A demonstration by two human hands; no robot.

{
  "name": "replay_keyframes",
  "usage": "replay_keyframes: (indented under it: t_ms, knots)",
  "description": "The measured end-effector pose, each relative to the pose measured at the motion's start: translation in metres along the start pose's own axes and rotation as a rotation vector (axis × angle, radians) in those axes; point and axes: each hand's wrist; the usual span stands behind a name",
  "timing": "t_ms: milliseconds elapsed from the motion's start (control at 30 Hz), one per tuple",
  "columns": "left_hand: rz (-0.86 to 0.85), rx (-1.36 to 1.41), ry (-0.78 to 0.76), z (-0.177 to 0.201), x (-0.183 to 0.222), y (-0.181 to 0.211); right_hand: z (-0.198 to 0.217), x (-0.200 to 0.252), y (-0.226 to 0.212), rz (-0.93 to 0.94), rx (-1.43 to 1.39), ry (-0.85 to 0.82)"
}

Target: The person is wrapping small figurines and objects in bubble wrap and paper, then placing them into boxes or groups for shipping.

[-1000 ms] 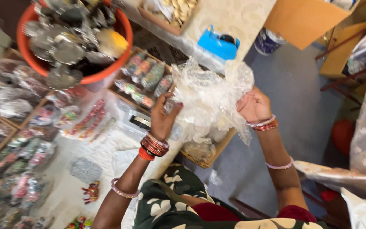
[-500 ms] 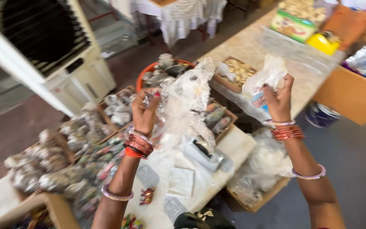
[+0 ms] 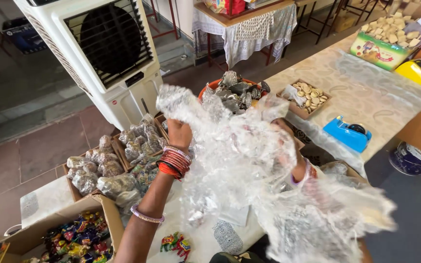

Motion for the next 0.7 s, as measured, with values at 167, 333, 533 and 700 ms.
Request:
replay_keyframes:
  t_ms: [167, 333, 533, 700]
  knots:
    - [-0.097, 0.314, -0.177, 0.015, 0.013, 0.071, -0.007, 0.024, 0.030, -0.121, -0.410, -0.247]
    - [-0.061, -0.157, 0.014, 0.020, -0.013, -0.010, -0.009, 0.057, 0.073, -0.115, -0.800, -0.464]
    - [-0.483, -0.023, -0.037, -0.006, 0.019, -0.019, -0.011, 0.046, 0.159, -0.063, -0.147, -0.116]
    - [-0.387, -0.097, -0.269, -0.021, 0.058, 0.065, -0.034, 0.023, 0.120, 0.560, 1.262, 0.563]
Point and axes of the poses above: each hand's wrist, its own x-axis away from the middle knuckle, its own z-axis out of the back of the hand, y = z × x, and after that the axes turned 13 degrees about x, right-handed
